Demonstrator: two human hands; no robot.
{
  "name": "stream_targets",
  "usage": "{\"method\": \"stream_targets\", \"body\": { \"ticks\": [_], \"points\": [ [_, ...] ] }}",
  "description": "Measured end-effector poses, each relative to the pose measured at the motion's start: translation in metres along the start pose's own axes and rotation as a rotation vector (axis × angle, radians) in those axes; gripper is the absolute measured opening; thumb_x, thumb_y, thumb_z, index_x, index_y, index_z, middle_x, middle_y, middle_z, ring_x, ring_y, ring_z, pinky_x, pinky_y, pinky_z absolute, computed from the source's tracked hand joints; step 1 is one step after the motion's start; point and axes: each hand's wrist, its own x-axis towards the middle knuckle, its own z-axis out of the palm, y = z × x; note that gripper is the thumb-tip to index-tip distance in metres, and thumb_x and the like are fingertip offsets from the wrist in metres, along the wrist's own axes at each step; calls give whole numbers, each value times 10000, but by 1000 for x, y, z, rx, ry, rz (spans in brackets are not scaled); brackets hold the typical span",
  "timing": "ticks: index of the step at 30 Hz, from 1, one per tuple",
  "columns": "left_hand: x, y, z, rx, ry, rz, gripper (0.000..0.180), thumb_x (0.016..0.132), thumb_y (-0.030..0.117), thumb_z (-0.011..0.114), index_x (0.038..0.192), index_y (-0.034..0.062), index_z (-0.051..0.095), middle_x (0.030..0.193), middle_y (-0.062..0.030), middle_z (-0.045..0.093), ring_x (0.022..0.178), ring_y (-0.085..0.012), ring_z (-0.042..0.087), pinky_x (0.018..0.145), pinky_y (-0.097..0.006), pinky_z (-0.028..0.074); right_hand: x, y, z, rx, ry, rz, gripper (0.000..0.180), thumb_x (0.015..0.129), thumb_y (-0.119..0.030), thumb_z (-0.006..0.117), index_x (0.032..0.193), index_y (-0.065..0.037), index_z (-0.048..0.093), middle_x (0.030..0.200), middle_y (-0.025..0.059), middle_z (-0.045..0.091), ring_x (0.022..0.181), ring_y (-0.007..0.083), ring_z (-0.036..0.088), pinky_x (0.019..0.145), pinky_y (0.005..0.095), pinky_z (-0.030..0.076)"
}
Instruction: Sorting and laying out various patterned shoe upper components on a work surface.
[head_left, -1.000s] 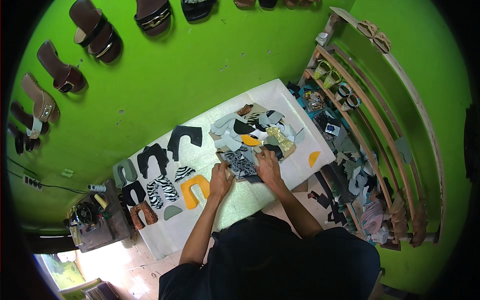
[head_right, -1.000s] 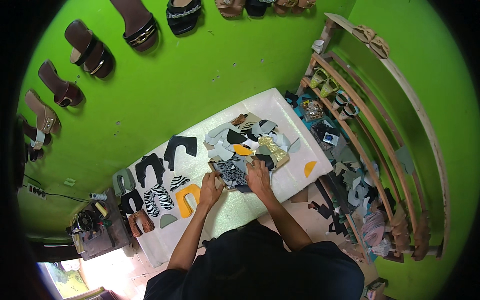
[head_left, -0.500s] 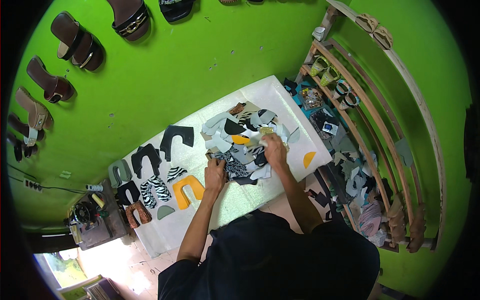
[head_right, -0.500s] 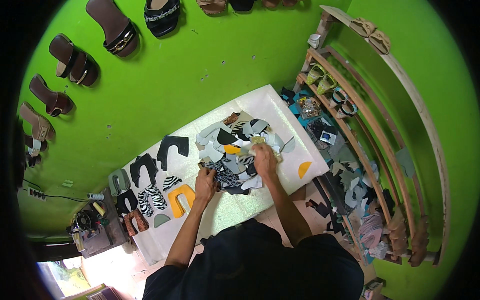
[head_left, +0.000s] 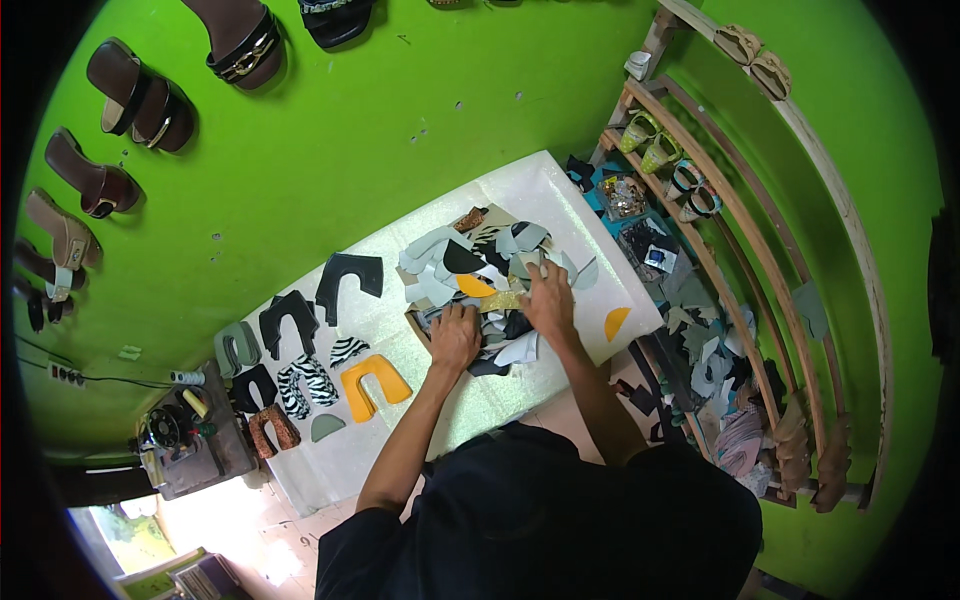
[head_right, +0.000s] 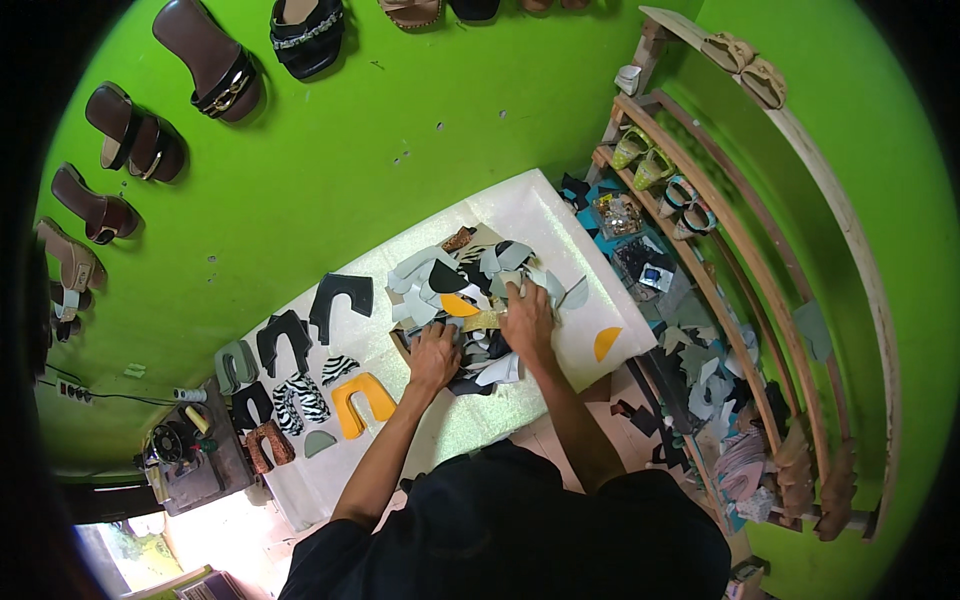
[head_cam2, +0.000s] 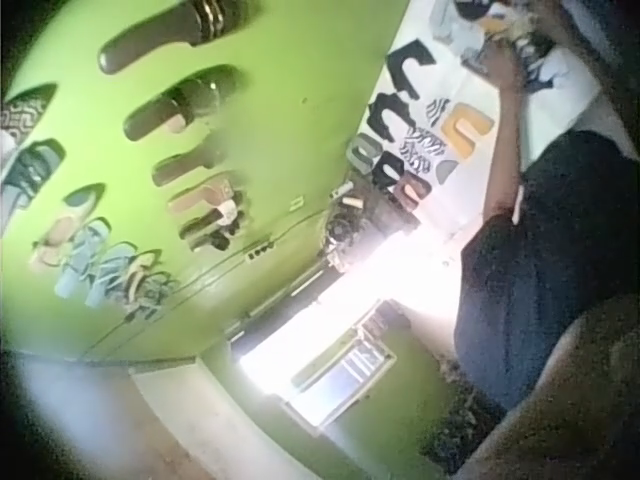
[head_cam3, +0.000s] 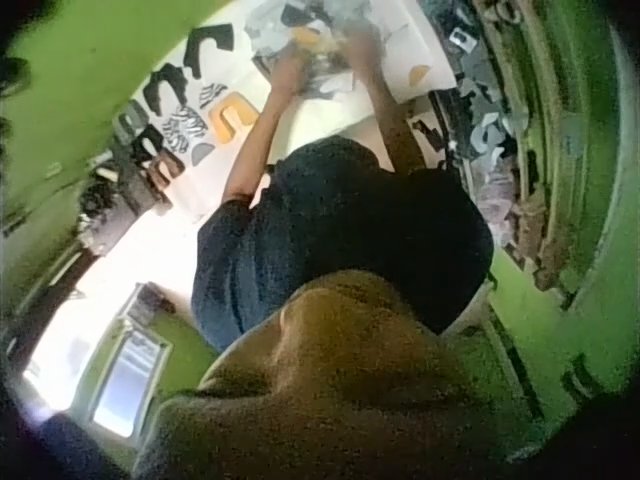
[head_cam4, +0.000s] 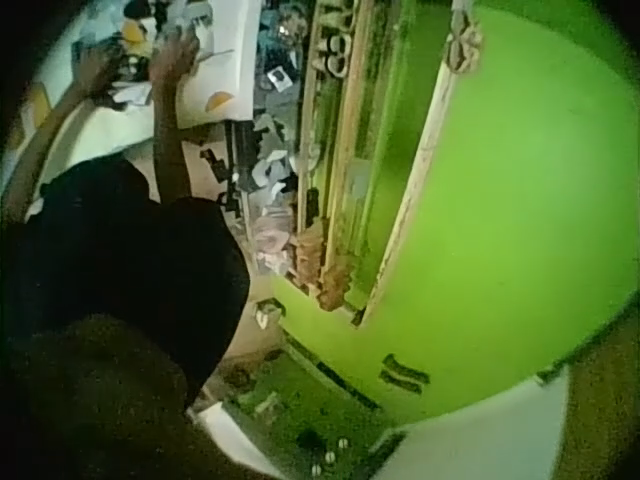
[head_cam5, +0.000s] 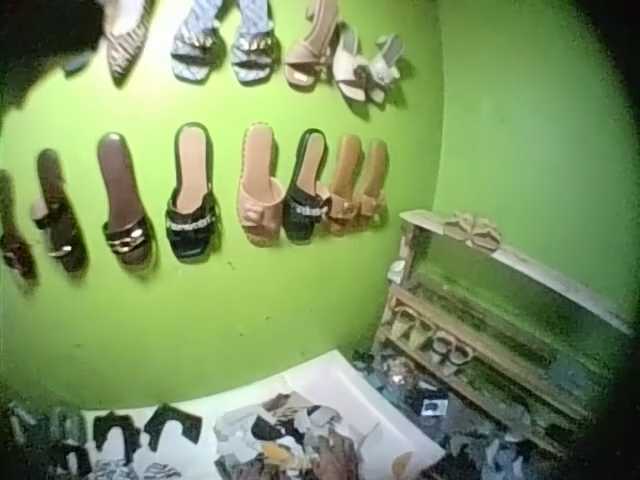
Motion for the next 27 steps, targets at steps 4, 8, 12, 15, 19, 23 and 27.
{"method": "stream_targets", "body": {
  "ticks": [4, 8, 12, 15, 19, 23, 27],
  "points": [
    [13, 3, 4, 193, -177, 29, 480, 741, 282, 745, 1178, 125, 623, 1216, -57, 557, 1201, -260, 470, 931, -489, 410, -15, -22, 4, -41, 26, -111, 433, 739, -93, 730, 1146, -38, 591, 1216, 192, 484, 1160, 373, 445, 990, 496, 370],
    [10, -23, 35, 256, -258, 1, 358, 785, 261, 700, 1124, 151, 667, 1210, -37, 564, 1206, -280, 467, 938, -476, 420, -22, -18, 41, 82, -157, -204, 290, 759, -96, 678, 1041, -34, 657, 1093, 141, 545, 1088, 349, 482, 915, 486, 402],
    [-4, -24, 30, 256, -254, 21, 232, 864, 254, 599, 1024, 126, 707, 1192, -48, 596, 1211, -292, 467, 960, -475, 414, -31, -10, 77, 2, -266, -328, 291, 726, -95, 713, 1013, -53, 685, 1044, 133, 578, 1082, 319, 496, 863, 442, 418],
    [-15, -35, 24, 198, -205, 64, 228, 834, 252, 645, 1023, 141, 707, 1232, -33, 606, 1190, -288, 482, 946, -453, 431, -32, -20, 87, -82, -192, -366, 264, 738, -123, 706, 999, -84, 699, 1039, 121, 585, 1067, 287, 499, 865, 441, 398],
    [-22, -35, 15, 91, -195, 69, 244, 784, 232, 705, 1018, 163, 707, 1263, -13, 610, 1186, -284, 488, 934, -438, 446, -28, -5, 114, -227, -163, -323, 201, 812, -157, 611, 977, -87, 702, 1015, 92, 603, 1046, 278, 514, 855, 444, 397],
    [-28, -42, 18, 71, -157, 84, 254, 773, 216, 713, 1022, 166, 704, 1262, -12, 612, 1182, -282, 489, 928, -436, 446, -5, 7, 102, -221, -60, -192, 155, 828, -140, 597, 934, -76, 690, 961, 87, 619, 965, 292, 559, 800, 428, 448],
    [-30, -39, 15, 84, -147, 102, 243, 776, 200, 708, 1015, 158, 703, 1271, -18, 612, 1173, -283, 492, 934, -429, 442, 16, 22, 85, -115, 63, -131, 131, 814, -94, 651, 931, -40, 672, 952, 127, 614, 941, 314, 569, 800, 430, 469]
  ]
}}
